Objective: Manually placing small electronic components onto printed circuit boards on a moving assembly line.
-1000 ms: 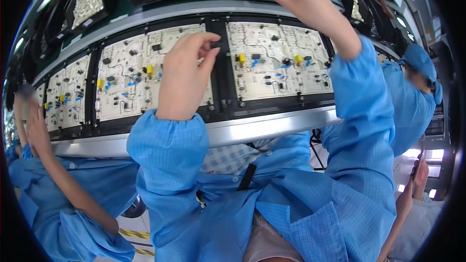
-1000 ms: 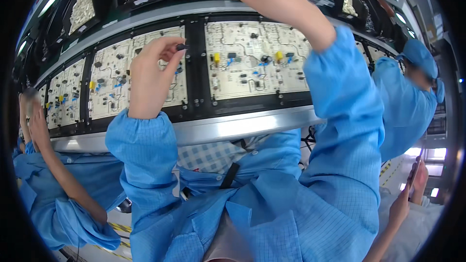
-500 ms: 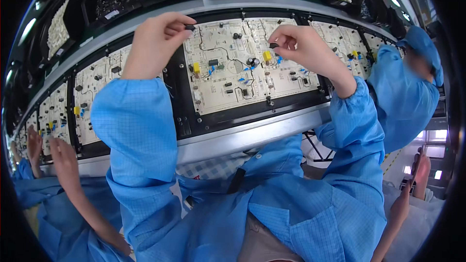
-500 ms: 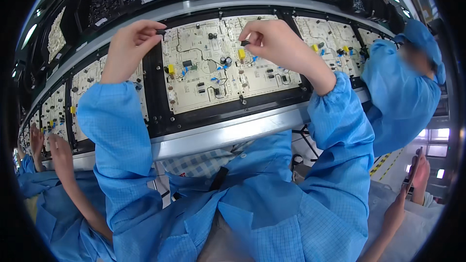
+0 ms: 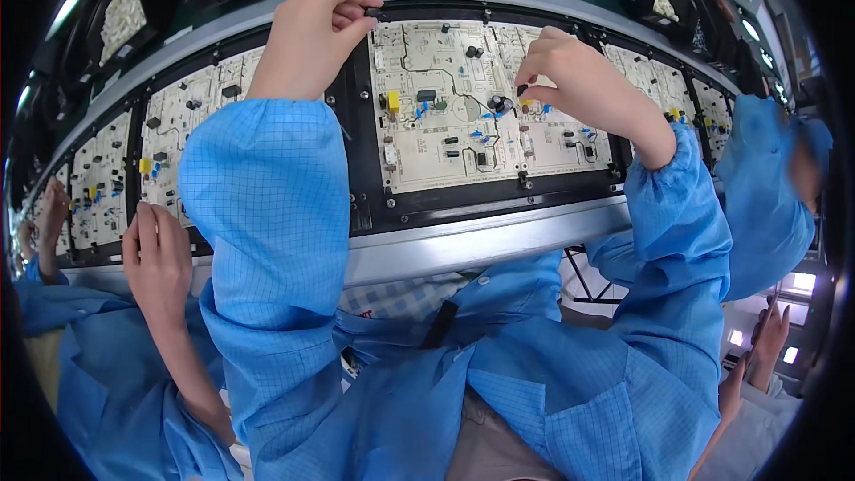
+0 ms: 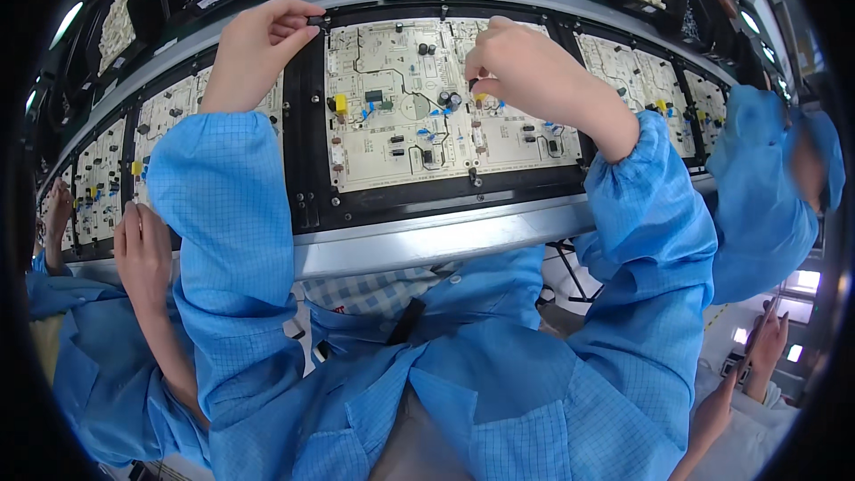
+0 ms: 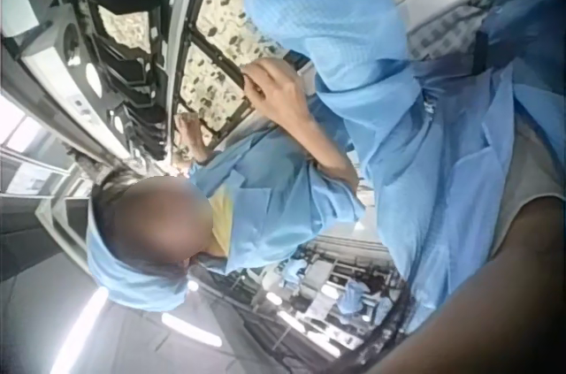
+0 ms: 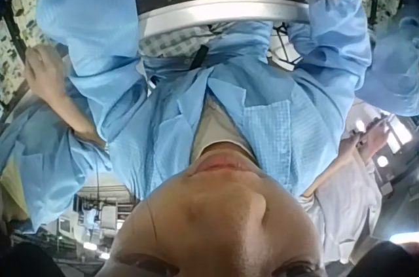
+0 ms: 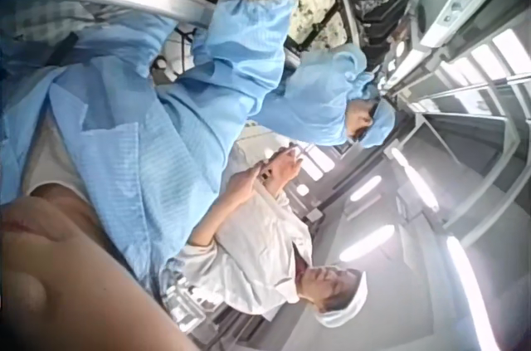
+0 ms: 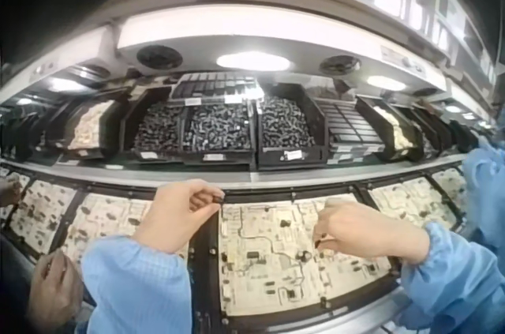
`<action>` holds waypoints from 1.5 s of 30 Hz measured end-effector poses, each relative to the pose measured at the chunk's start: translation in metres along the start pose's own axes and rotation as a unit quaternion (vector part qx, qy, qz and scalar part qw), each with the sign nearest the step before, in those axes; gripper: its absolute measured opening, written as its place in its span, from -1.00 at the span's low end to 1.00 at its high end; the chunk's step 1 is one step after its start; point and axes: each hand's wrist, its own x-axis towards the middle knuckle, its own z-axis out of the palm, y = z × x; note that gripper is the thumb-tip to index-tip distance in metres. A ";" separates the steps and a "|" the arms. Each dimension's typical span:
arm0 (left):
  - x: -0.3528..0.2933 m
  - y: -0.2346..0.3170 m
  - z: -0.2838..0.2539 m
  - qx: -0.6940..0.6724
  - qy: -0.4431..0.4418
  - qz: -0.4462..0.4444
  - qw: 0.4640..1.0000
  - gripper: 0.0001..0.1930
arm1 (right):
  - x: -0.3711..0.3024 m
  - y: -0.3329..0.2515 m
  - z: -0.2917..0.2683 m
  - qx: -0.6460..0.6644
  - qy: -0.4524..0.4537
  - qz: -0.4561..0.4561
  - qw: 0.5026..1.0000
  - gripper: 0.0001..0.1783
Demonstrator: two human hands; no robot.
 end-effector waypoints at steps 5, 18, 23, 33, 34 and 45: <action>-0.002 0.003 0.000 0.032 0.004 -0.001 0.999 -0.81 | 0.006 -0.005 0.000 -0.064 -0.040 -0.006 0.997 -0.86; -0.002 0.005 0.002 0.059 0.004 -0.004 0.998 -0.79 | 0.011 -0.008 0.001 -0.089 -0.055 -0.004 0.995 -0.93; -0.002 0.007 0.002 0.035 -0.006 -0.013 0.999 -0.80 | 0.013 -0.009 0.001 -0.078 -0.090 0.040 0.992 -0.93; 0.007 0.005 0.001 -0.145 -0.044 -0.043 0.987 -0.78 | 0.014 -0.013 -0.003 -0.063 -0.094 0.056 0.992 -0.91; 0.008 0.008 0.000 -0.172 -0.040 -0.050 0.983 -0.77 | 0.013 -0.012 -0.003 -0.067 -0.090 0.053 0.992 -0.91; 0.089 -0.086 -0.066 0.126 0.276 -0.091 0.948 -0.73 | 0.091 0.021 -0.051 0.008 0.149 -0.026 0.988 -0.88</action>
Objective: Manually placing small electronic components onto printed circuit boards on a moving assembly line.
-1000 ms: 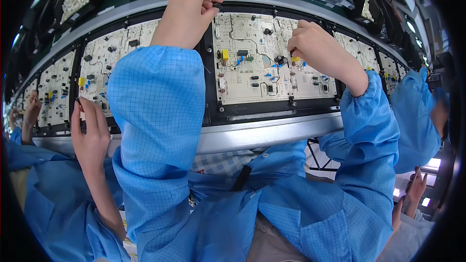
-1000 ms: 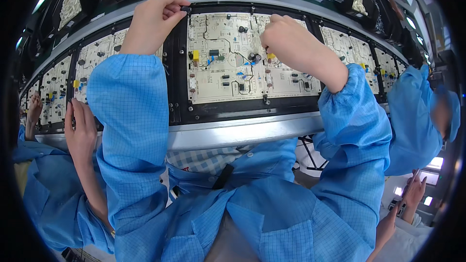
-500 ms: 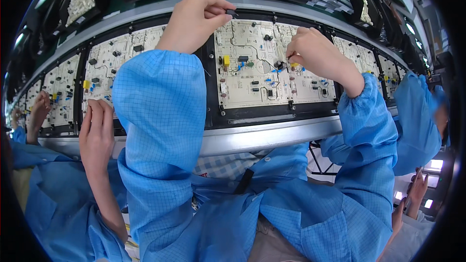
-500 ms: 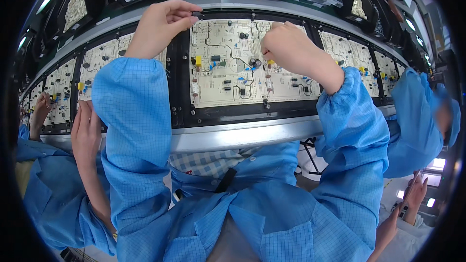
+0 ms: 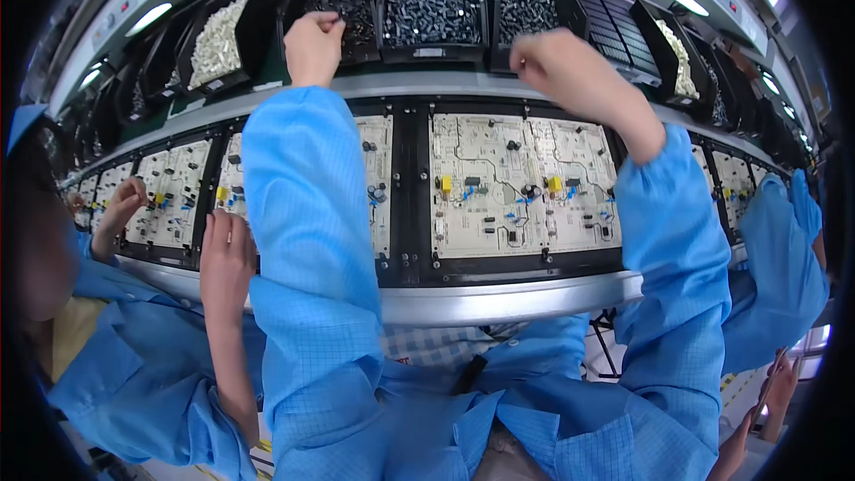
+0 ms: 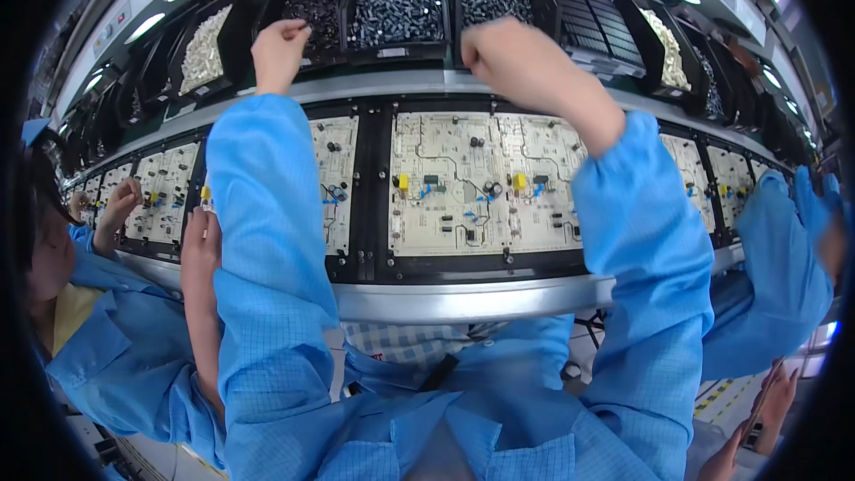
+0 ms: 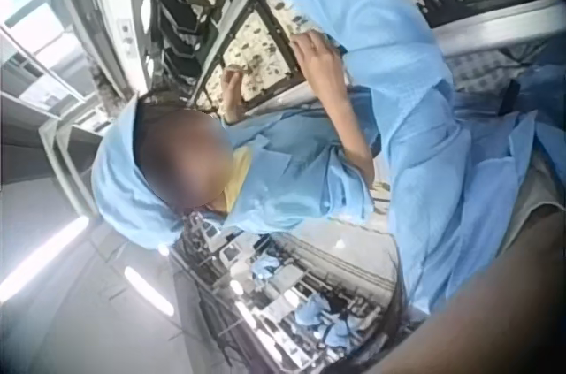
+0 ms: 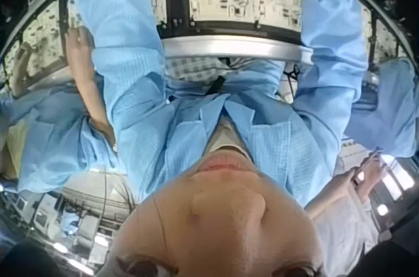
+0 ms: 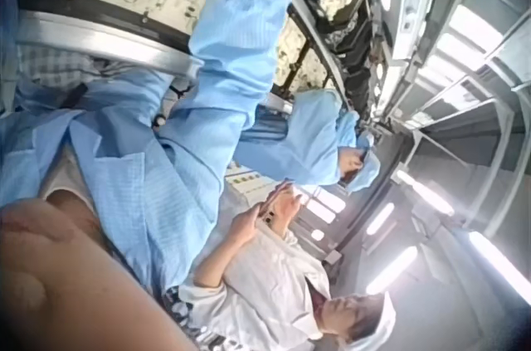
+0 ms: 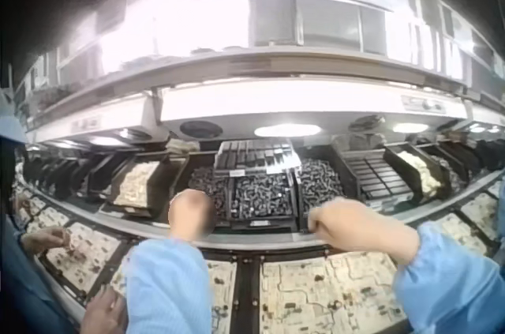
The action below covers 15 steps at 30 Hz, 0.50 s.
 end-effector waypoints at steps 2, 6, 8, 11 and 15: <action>0.003 -0.010 0.010 0.075 -0.046 -0.004 0.996 -0.76 | 0.043 0.016 0.000 -0.034 0.051 0.040 0.997 -0.88; 0.001 -0.007 0.025 0.218 -0.069 0.010 0.974 -0.77 | 0.097 0.037 0.033 -0.087 0.023 -0.014 0.996 -0.84; 0.009 -0.008 0.021 0.210 -0.085 -0.008 0.974 -0.76 | 0.116 0.042 0.049 -0.166 0.024 0.000 0.986 -0.83; 0.021 0.001 0.021 0.115 -0.039 -0.001 0.993 -0.75 | 0.130 0.048 0.035 -0.133 0.218 0.032 0.966 -0.83; 0.048 0.044 0.035 -0.006 0.063 0.166 0.984 -0.78 | 0.123 0.059 0.040 -0.072 0.071 -0.019 0.995 -0.81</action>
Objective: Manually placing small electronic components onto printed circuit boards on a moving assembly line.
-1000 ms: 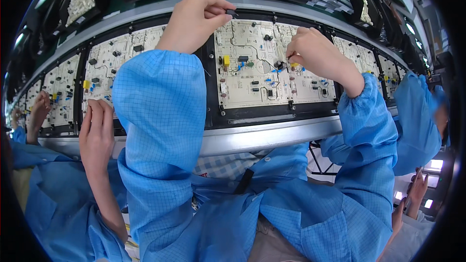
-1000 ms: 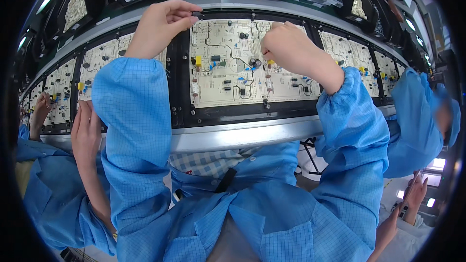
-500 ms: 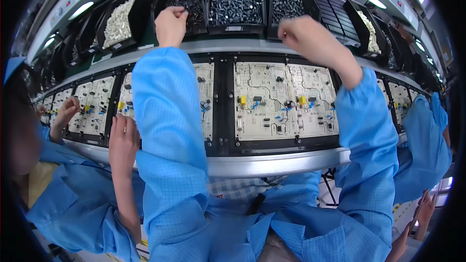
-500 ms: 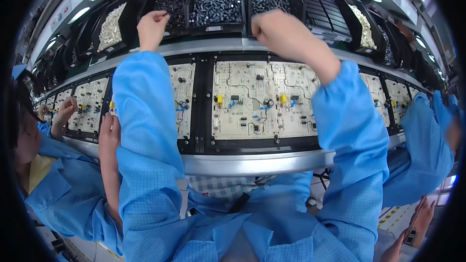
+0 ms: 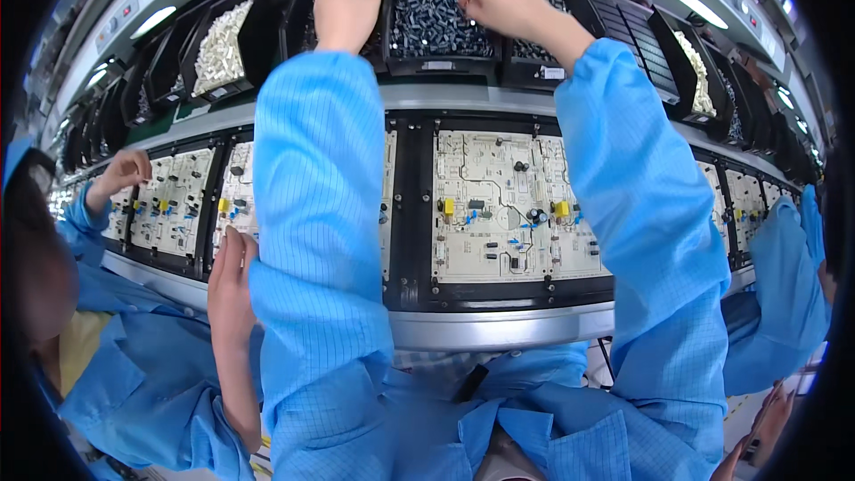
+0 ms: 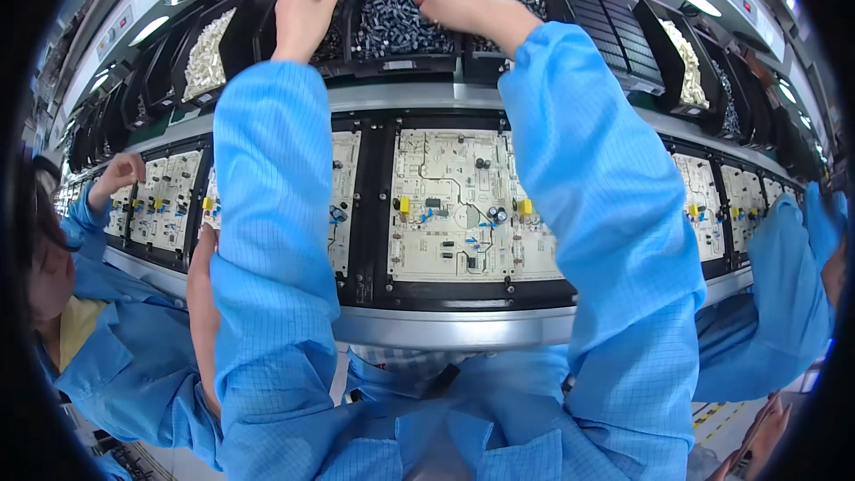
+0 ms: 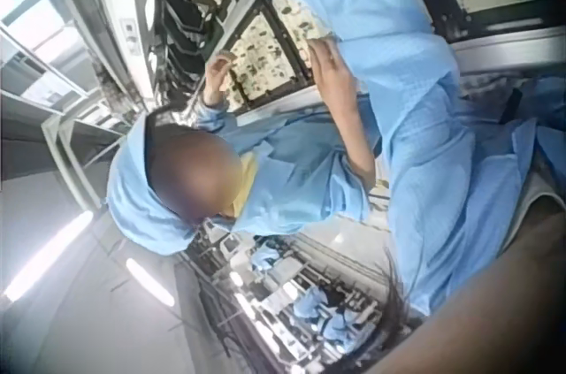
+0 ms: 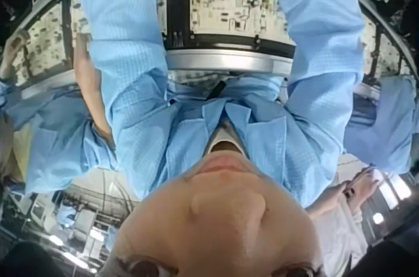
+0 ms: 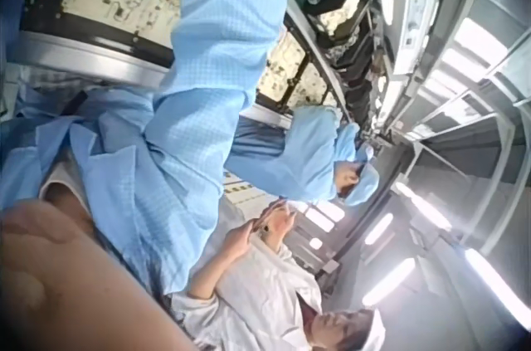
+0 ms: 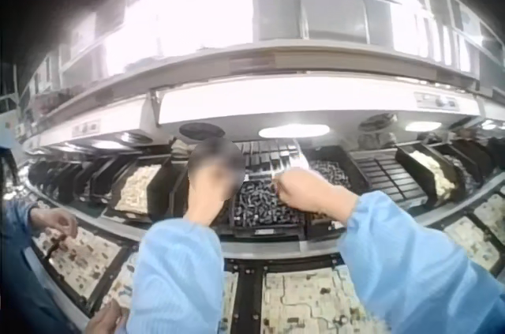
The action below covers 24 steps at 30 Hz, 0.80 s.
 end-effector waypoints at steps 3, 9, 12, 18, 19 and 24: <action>0.031 0.033 0.011 0.066 -0.139 0.042 0.987 -0.75 | -0.020 -0.019 0.024 -0.037 -0.079 -0.069 0.994 -0.78; 0.072 0.020 0.032 0.122 -0.290 0.075 0.946 -0.76 | -0.012 -0.016 0.022 0.001 -0.081 -0.074 0.994 -0.84; 0.068 0.033 0.034 0.226 -0.219 0.154 0.937 -0.65 | -0.011 -0.018 0.021 -0.001 -0.112 0.002 0.994 -0.85; 0.068 0.046 0.029 0.257 -0.241 0.111 0.929 -0.68 | -0.006 -0.017 0.031 -0.079 -0.107 -0.094 0.987 -0.85; 0.067 0.044 0.029 0.274 -0.251 0.107 0.922 -0.69 | -0.005 -0.021 0.031 -0.121 -0.116 -0.113 0.979 -0.85; 0.062 0.055 0.036 0.290 -0.218 0.090 0.928 -0.72 | -0.017 -0.022 0.006 0.004 -0.105 -0.068 0.992 -0.88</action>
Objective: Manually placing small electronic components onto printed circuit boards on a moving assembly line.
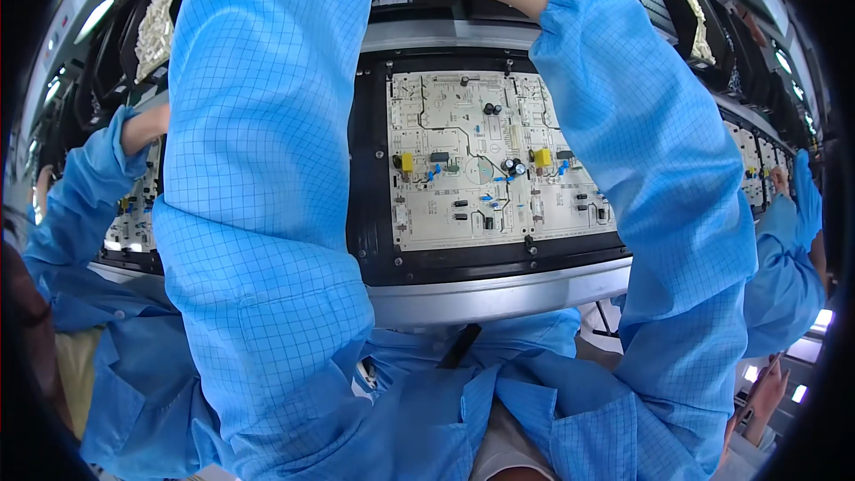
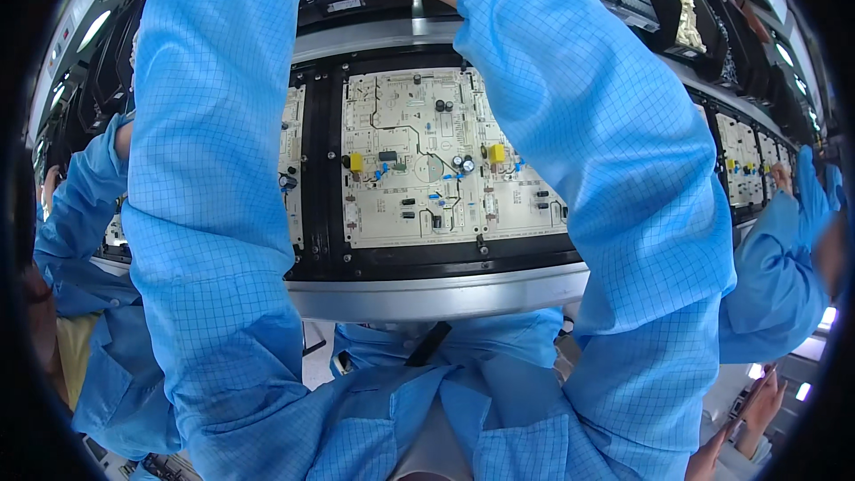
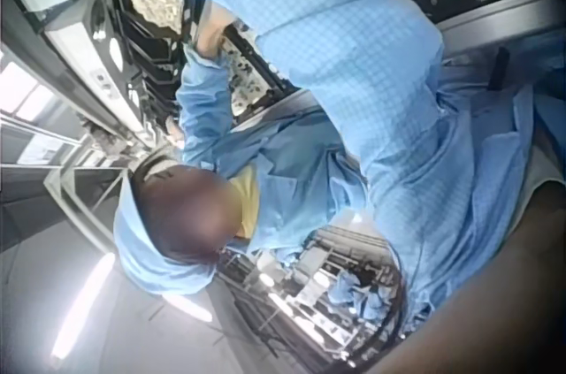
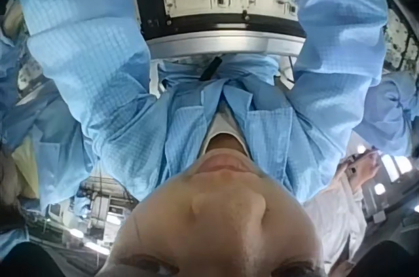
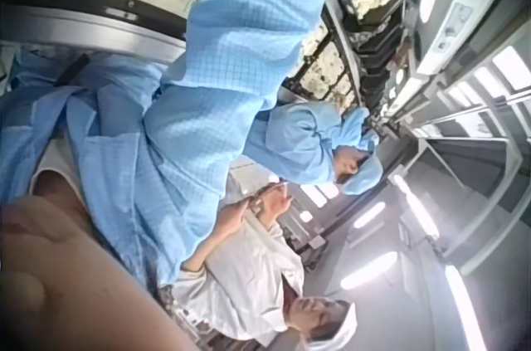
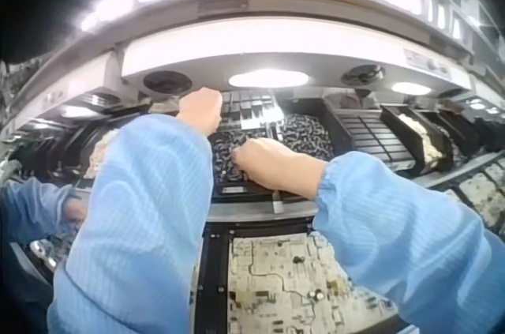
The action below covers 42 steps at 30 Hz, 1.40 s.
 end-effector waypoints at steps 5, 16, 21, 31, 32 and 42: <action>-0.010 -0.007 -0.024 -0.031 -0.026 0.035 0.999 -0.78 | -0.043 -0.030 -0.057 0.099 0.086 0.039 0.991 -0.90; -0.018 -0.020 -0.023 -0.136 0.009 0.042 0.990 -0.81 | -0.217 -0.056 -0.075 0.168 0.110 0.239 0.950 -0.81; -0.017 -0.002 -0.027 -0.185 0.116 0.087 0.972 -0.78 | -0.252 -0.045 -0.040 0.255 0.152 0.327 0.897 -0.79; -0.071 0.080 -0.091 -0.268 -0.383 0.182 0.865 -0.77 | -0.269 -0.040 -0.022 0.197 0.151 0.327 0.912 -0.77; -0.075 0.074 -0.090 -0.248 -0.433 0.171 0.850 -0.77 | -0.265 -0.043 -0.022 0.206 0.149 0.322 0.912 -0.77; -0.150 0.052 -0.024 -0.270 -0.434 0.203 0.835 -0.82 | -0.271 -0.052 -0.020 0.194 0.158 0.279 0.927 -0.78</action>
